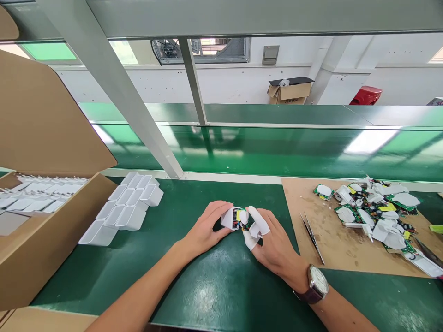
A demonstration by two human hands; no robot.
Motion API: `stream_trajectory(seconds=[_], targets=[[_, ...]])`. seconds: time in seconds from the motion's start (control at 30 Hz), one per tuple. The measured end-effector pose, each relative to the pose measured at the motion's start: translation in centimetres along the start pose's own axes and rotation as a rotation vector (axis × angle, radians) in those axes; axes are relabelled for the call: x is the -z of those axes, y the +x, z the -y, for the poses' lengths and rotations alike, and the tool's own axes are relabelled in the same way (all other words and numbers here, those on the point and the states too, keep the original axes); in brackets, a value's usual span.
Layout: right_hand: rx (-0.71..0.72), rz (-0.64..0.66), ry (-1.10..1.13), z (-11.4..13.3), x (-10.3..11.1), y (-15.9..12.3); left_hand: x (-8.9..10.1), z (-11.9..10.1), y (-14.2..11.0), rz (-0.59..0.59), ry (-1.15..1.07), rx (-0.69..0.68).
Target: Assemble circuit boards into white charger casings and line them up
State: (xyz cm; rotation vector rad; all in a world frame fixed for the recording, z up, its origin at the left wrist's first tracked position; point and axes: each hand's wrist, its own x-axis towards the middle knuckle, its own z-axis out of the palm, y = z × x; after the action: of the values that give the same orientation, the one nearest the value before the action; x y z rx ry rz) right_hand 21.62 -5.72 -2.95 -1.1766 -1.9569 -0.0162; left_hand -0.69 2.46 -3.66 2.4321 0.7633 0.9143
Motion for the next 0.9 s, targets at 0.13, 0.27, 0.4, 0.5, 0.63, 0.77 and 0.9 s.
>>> stream_trajectory(seconds=[0.13, 0.27, 0.4, 0.5, 0.63, 0.77, 0.9], targets=[[-0.001, -0.002, -0.004, -0.1, 0.0, -0.1, 0.1, -0.1, 0.0, 0.017, -0.002, 0.028], [-0.014, 0.013, 0.005, -0.2, -0.2, -0.3, -0.2, -0.2, -0.1, 0.02, -0.025, 0.035], [-0.016, 0.051, 0.042, -0.3, -0.4, -0.5, -0.8, -0.4, -0.2, 0.04, -0.082, 0.063], [-0.034, 0.037, 0.122, -0.3, -0.1, -0.5, -0.9, -0.6, -0.1, 0.103, -0.132, 0.137], [-0.113, -0.003, 0.275, -0.6, 0.5, -0.1, -0.3, -0.5, -0.1, 0.203, -0.246, 0.147], [-0.051, 0.052, 0.261, -1.4, -0.1, -0.1, 0.2, -0.3, -0.3, 0.239, -0.343, 0.187], [0.059, 0.167, 0.199, -2.2, -1.3, -0.4, 0.1, -0.2, -0.3, 0.186, -0.507, 0.333]])
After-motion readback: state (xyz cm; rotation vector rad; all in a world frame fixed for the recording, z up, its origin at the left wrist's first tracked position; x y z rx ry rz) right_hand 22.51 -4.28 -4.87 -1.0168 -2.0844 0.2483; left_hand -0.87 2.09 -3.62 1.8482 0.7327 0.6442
